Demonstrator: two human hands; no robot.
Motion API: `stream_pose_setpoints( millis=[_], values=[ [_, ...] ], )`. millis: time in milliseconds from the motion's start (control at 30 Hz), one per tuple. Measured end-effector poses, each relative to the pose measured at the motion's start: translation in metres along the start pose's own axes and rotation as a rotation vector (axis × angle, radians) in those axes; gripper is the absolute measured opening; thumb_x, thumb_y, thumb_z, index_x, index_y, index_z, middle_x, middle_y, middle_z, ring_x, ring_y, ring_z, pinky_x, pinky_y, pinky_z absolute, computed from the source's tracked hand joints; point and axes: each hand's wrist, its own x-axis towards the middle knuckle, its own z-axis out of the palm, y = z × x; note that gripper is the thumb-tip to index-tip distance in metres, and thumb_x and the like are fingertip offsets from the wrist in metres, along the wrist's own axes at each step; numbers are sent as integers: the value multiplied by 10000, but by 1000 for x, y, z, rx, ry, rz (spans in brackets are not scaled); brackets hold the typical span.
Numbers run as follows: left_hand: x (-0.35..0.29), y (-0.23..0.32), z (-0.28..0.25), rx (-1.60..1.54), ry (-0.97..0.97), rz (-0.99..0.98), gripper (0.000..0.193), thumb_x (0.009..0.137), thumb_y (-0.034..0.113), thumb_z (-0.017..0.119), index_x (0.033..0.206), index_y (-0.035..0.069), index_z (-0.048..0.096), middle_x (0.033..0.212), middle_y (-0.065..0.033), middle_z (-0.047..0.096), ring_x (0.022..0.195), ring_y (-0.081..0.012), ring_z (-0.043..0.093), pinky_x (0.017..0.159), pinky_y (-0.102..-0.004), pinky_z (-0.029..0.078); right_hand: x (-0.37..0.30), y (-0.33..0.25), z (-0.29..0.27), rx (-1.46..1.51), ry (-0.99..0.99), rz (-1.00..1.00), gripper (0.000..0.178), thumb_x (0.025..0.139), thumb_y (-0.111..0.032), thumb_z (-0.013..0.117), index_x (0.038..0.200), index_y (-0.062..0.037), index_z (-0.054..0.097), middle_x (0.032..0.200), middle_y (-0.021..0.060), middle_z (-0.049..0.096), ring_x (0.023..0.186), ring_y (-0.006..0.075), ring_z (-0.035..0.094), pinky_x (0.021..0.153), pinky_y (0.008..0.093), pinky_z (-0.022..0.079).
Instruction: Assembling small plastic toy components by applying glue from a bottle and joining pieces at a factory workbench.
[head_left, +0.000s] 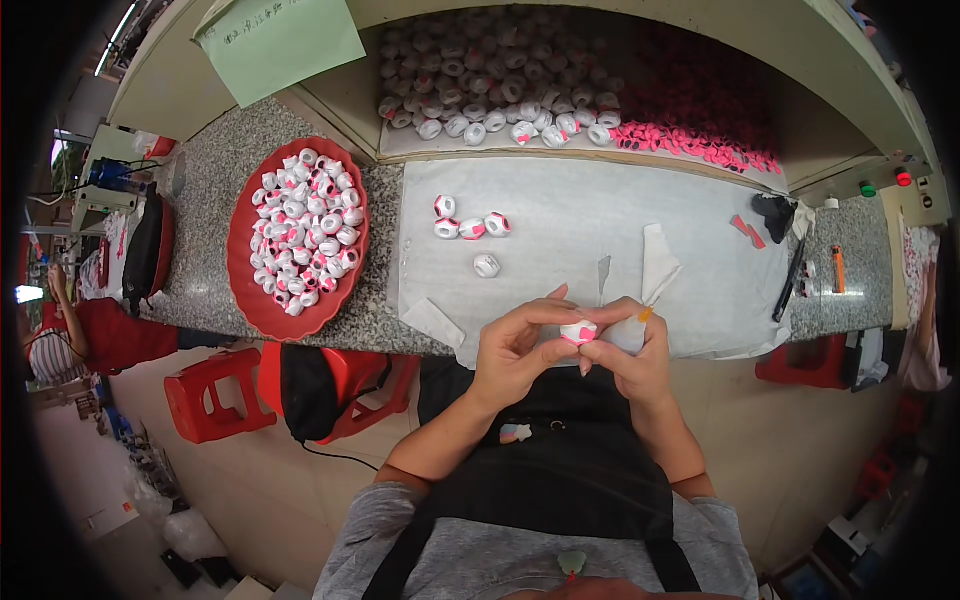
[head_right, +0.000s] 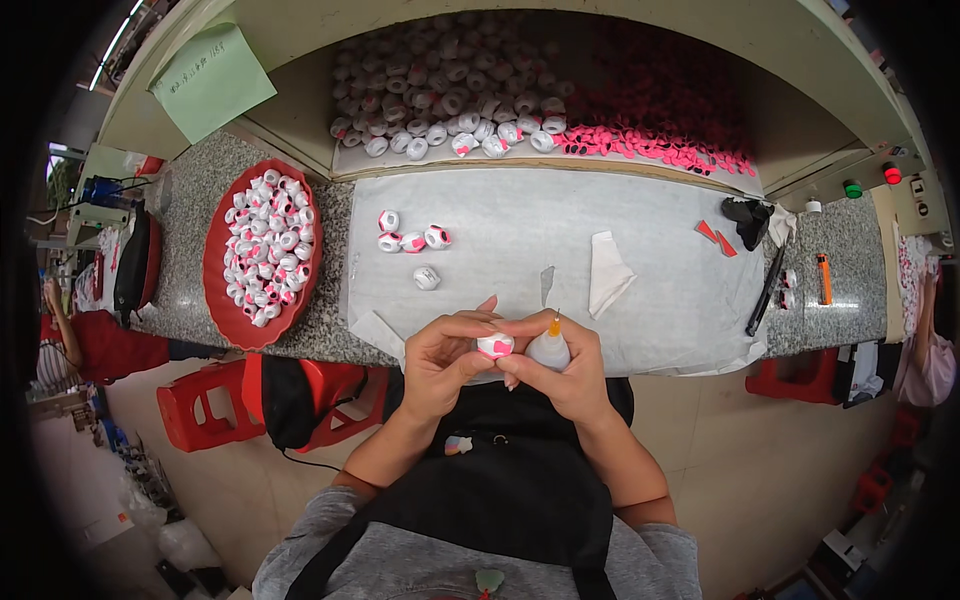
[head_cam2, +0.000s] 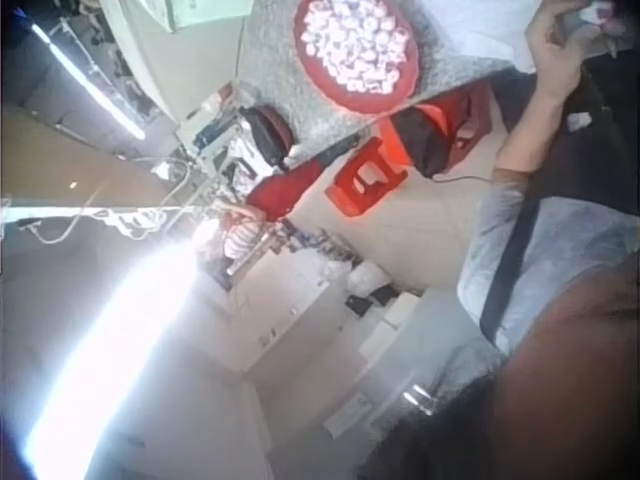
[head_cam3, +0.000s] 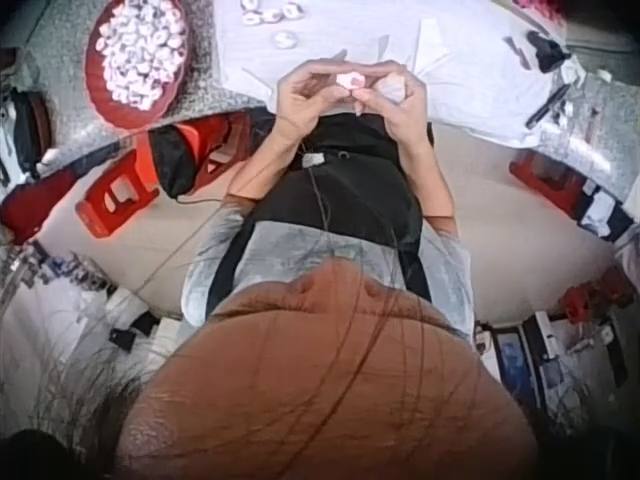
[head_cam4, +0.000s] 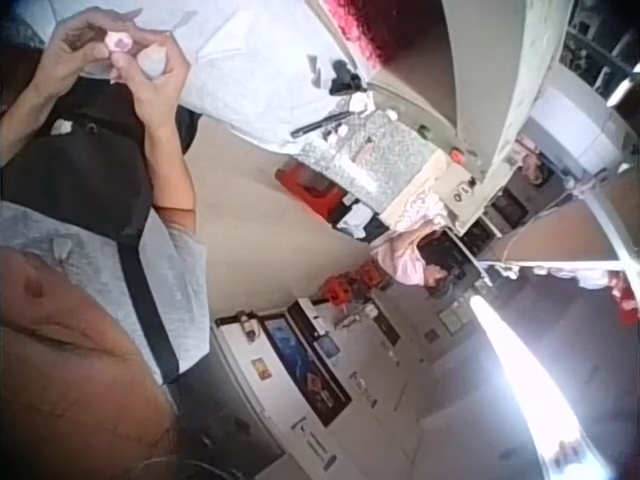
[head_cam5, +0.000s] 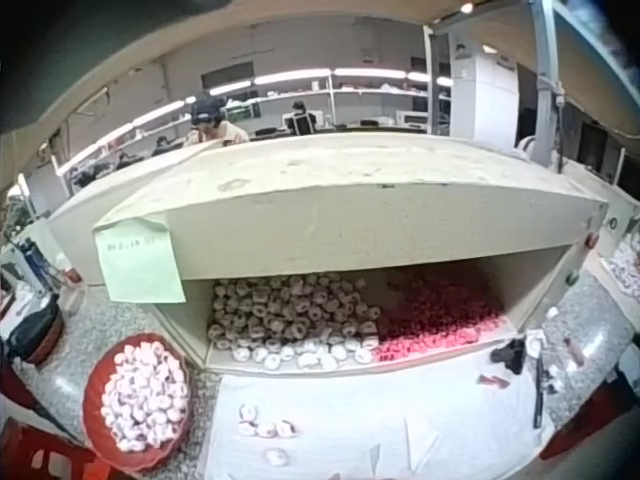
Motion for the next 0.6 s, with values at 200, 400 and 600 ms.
stream_pose_setpoints(
  millis=[200,400,600],
  values=[
    [13,18,-16,442,-2,-17,220,690,22,579,904,18,528,884,-82,551,870,-182,511,948,-406,208,10,-3,-2,-89,41,73,257,684,19,532,937,45,498,697,99,539,512,123,489,445,215,403],
    [48,43,-42,1413,-244,139,276,614,47,610,885,64,561,875,-93,527,910,-263,449,820,-364,331,8,-11,-25,-167,205,61,349,693,9,498,1037,34,447,708,93,526,474,82,412,423,191,351],
    [136,18,-22,1463,-270,510,286,618,40,597,897,83,551,893,-72,502,854,-232,458,732,-331,375,2,-16,-31,-161,274,11,329,689,4,508,1014,24,460,702,82,514,467,78,405,415,189,342]
  ],
)
